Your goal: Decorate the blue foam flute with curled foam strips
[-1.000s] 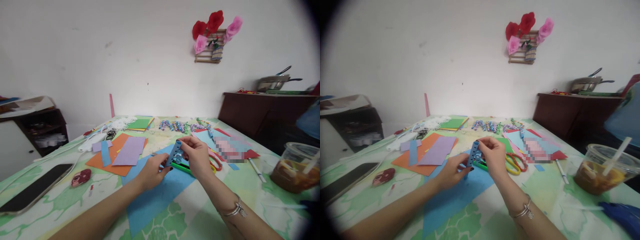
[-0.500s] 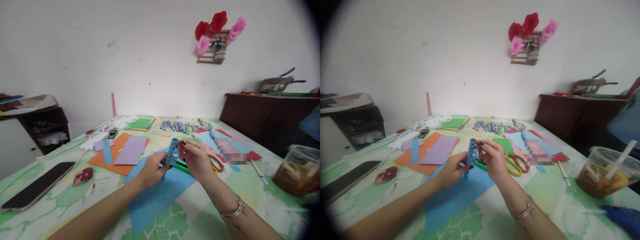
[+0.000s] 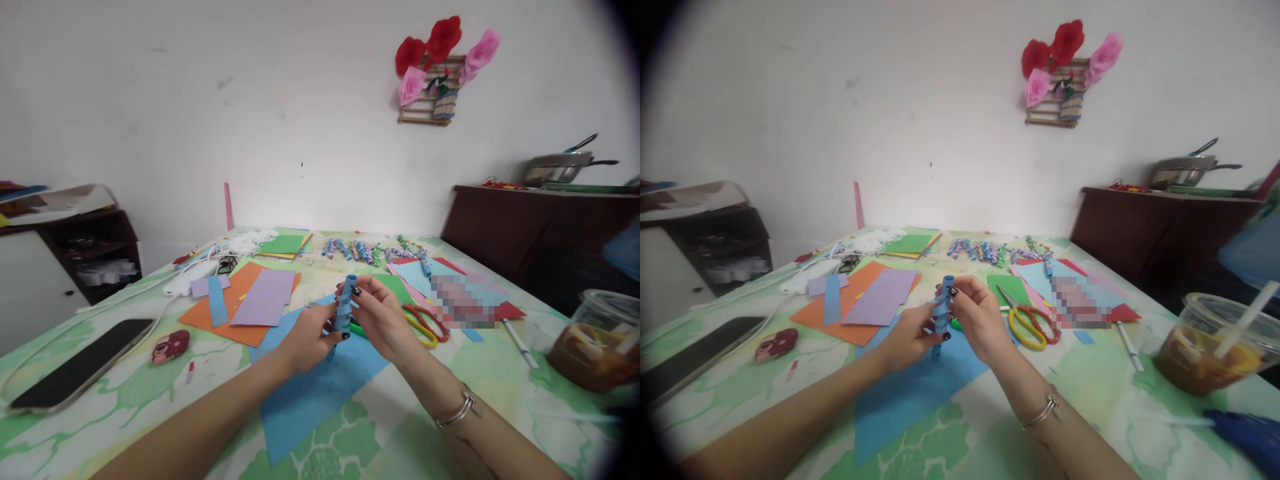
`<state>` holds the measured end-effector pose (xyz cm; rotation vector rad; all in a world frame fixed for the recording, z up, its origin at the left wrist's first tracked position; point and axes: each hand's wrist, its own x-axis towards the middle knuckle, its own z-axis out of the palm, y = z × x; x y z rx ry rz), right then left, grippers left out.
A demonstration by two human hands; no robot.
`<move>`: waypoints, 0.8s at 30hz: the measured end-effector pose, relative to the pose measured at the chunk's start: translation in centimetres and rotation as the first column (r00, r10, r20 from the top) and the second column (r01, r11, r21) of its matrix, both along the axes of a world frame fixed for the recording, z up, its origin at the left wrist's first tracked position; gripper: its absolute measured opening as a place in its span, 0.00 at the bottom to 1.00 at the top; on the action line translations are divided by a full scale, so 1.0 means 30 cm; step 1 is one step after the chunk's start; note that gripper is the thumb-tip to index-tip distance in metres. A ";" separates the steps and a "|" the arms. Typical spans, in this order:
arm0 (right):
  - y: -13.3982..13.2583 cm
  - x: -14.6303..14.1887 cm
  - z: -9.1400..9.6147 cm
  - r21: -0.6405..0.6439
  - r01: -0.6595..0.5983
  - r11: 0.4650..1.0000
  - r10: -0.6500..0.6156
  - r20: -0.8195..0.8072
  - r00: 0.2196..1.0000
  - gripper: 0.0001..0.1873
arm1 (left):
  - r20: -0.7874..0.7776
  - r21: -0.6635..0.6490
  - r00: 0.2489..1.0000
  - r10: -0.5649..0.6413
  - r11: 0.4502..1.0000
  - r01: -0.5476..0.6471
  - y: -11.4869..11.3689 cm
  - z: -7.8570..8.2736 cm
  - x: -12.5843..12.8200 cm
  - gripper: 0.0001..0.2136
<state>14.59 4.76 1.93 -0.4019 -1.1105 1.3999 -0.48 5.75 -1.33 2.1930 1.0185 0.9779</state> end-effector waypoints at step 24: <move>-0.037 -0.064 -0.021 0.036 0.169 0.985 -0.169 0.010 0.986 0.07 | 0.545 -0.042 0.838 0.013 0.999 0.011 -0.025 0.159 -0.033 0.08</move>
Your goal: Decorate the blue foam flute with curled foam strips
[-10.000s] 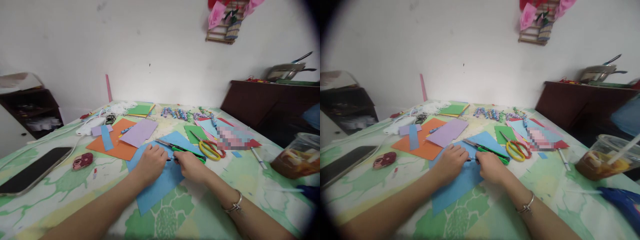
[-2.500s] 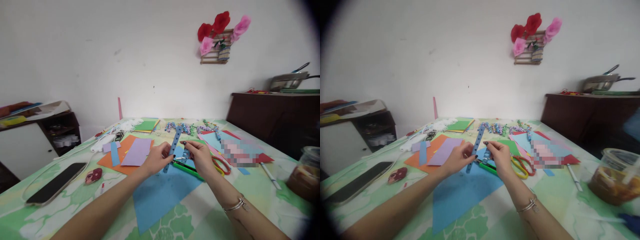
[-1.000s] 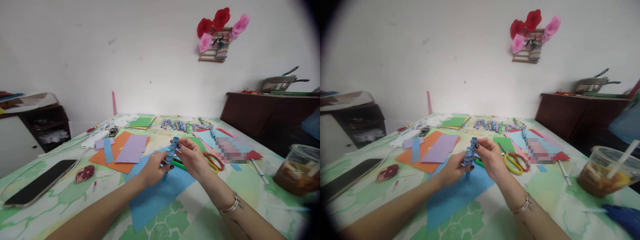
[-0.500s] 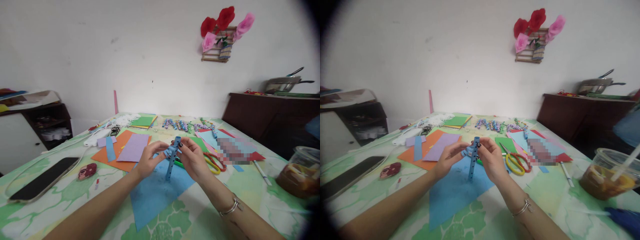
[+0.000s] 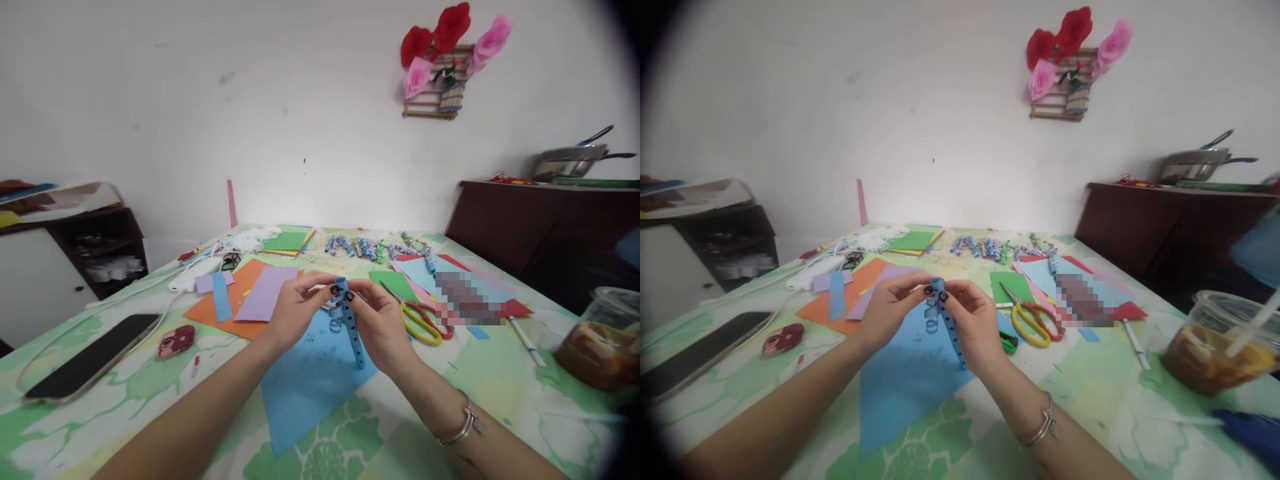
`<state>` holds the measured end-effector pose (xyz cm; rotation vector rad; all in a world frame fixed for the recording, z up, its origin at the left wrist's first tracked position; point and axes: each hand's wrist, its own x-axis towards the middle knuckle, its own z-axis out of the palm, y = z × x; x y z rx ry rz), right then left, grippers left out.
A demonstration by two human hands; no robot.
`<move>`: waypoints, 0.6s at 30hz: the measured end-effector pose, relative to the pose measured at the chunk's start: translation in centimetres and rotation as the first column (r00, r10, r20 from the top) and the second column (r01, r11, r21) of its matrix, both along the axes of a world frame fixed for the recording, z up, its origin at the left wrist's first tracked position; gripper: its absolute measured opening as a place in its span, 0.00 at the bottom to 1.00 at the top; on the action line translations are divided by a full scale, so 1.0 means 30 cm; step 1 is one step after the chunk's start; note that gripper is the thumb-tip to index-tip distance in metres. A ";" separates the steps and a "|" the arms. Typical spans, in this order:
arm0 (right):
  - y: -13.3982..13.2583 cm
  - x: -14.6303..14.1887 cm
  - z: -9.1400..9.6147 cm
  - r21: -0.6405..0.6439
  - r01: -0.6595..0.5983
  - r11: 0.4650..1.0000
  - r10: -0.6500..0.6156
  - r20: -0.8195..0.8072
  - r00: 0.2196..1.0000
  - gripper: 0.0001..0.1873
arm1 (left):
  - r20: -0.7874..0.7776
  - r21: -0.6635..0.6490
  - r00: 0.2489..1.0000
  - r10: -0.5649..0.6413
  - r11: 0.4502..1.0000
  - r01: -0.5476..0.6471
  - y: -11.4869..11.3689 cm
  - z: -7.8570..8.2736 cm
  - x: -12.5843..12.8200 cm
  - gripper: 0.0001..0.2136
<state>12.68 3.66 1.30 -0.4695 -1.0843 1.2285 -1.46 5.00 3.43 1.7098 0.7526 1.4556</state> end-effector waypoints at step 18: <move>-0.012 0.005 0.007 -0.026 0.114 0.993 -0.113 0.048 0.992 0.10 | 0.095 -0.113 0.993 -0.069 0.990 0.080 -0.007 -0.001 0.009 0.11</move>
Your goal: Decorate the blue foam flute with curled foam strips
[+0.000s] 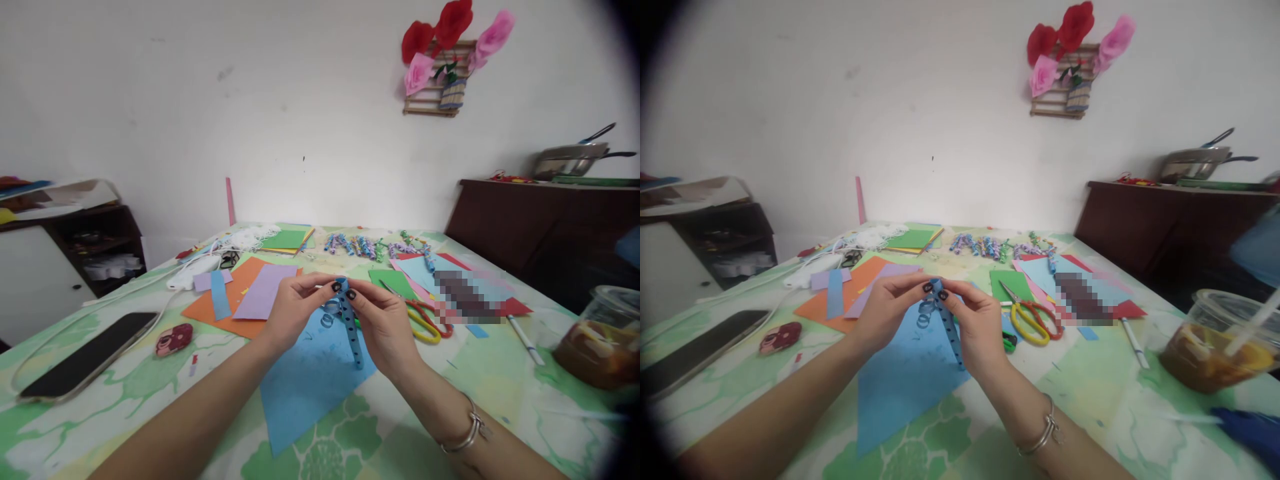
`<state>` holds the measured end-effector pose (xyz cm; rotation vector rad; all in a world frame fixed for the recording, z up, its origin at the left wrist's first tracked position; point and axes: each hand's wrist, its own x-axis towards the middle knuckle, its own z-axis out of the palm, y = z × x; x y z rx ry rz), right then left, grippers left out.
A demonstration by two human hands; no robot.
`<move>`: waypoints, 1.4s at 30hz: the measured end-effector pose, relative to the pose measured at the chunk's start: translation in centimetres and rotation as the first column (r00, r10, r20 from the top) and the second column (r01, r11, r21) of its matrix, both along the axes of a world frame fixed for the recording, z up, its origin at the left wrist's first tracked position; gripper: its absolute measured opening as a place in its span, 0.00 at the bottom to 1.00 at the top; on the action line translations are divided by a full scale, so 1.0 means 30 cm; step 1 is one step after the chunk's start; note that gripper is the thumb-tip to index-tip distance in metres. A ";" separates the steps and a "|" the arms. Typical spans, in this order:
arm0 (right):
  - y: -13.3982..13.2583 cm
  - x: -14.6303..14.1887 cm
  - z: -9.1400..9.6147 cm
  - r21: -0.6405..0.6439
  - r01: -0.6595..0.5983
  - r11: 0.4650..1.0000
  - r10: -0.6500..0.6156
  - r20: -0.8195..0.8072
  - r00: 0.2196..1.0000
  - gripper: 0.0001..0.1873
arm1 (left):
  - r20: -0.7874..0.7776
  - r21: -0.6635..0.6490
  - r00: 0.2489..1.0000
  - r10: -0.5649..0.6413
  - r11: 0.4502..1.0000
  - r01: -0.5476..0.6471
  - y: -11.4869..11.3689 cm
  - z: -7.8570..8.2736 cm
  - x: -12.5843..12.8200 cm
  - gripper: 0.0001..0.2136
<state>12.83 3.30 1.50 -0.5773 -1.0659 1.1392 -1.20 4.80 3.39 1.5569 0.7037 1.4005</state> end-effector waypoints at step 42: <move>0.013 0.024 -0.050 -0.224 -0.870 0.440 0.868 -0.145 0.476 0.12 | 0.117 -0.078 0.927 -0.357 0.927 0.367 0.031 -0.019 -0.019 0.05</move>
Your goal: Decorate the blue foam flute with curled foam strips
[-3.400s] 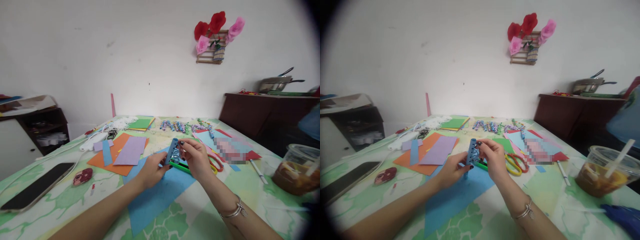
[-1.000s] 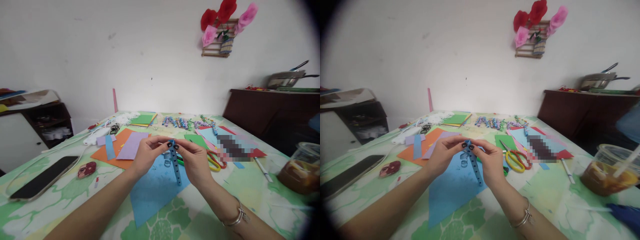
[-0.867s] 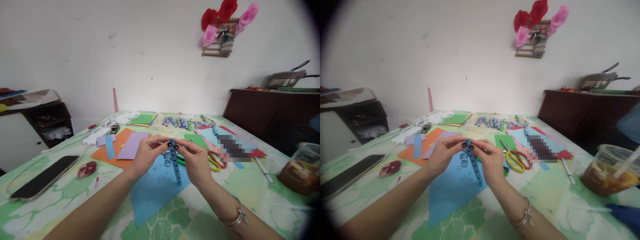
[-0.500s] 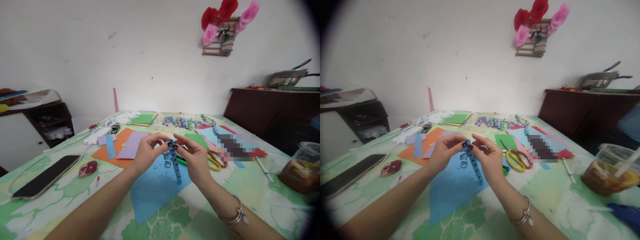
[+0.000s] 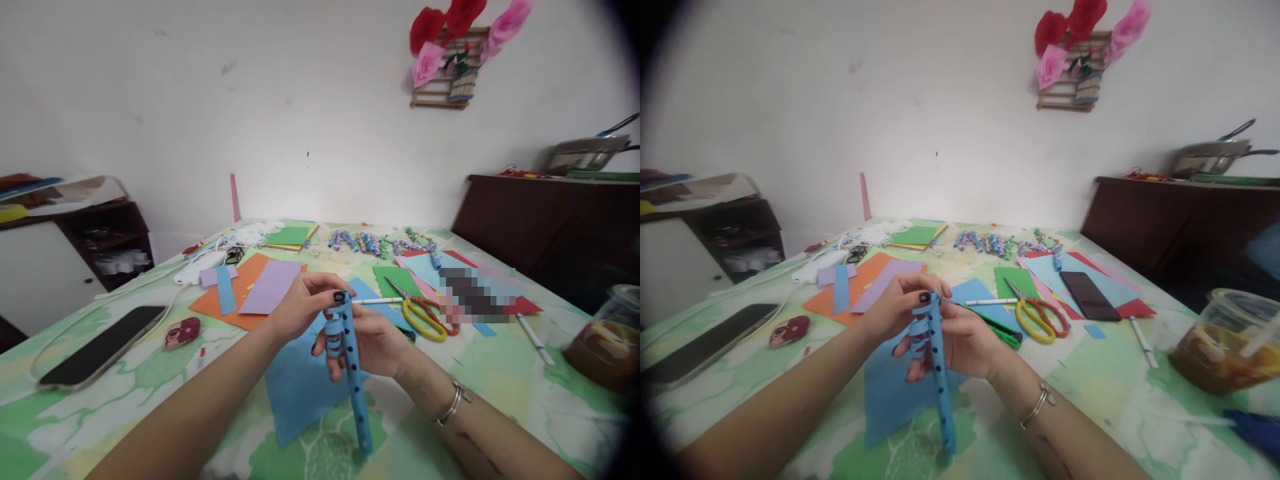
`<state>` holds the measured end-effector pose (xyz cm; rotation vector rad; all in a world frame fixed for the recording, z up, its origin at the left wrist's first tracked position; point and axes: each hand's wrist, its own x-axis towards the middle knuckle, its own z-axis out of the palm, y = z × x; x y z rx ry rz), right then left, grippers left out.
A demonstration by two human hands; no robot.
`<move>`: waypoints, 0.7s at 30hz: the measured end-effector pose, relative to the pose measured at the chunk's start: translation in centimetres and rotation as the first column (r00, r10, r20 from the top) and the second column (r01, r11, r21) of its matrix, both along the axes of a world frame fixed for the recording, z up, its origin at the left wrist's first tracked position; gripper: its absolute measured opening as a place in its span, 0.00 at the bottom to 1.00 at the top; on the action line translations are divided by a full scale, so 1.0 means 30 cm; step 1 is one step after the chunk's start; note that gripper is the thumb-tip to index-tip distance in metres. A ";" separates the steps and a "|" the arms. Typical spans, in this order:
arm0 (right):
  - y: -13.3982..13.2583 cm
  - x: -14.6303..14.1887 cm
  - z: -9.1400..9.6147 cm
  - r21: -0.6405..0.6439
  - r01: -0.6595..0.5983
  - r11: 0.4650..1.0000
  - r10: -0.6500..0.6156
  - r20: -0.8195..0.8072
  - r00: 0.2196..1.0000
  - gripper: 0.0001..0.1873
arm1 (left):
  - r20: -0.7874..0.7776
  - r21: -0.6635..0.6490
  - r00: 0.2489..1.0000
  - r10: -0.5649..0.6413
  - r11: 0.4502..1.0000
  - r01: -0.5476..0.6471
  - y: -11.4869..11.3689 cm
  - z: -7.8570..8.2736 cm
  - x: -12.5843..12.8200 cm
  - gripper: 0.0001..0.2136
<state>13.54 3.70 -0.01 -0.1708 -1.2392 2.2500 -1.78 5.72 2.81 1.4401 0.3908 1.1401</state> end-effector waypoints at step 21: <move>0.015 -0.041 -0.030 -0.152 0.446 0.882 -0.455 -0.036 0.890 0.15 | 0.087 -0.140 0.987 -0.134 0.980 0.145 0.009 -0.019 -0.002 0.05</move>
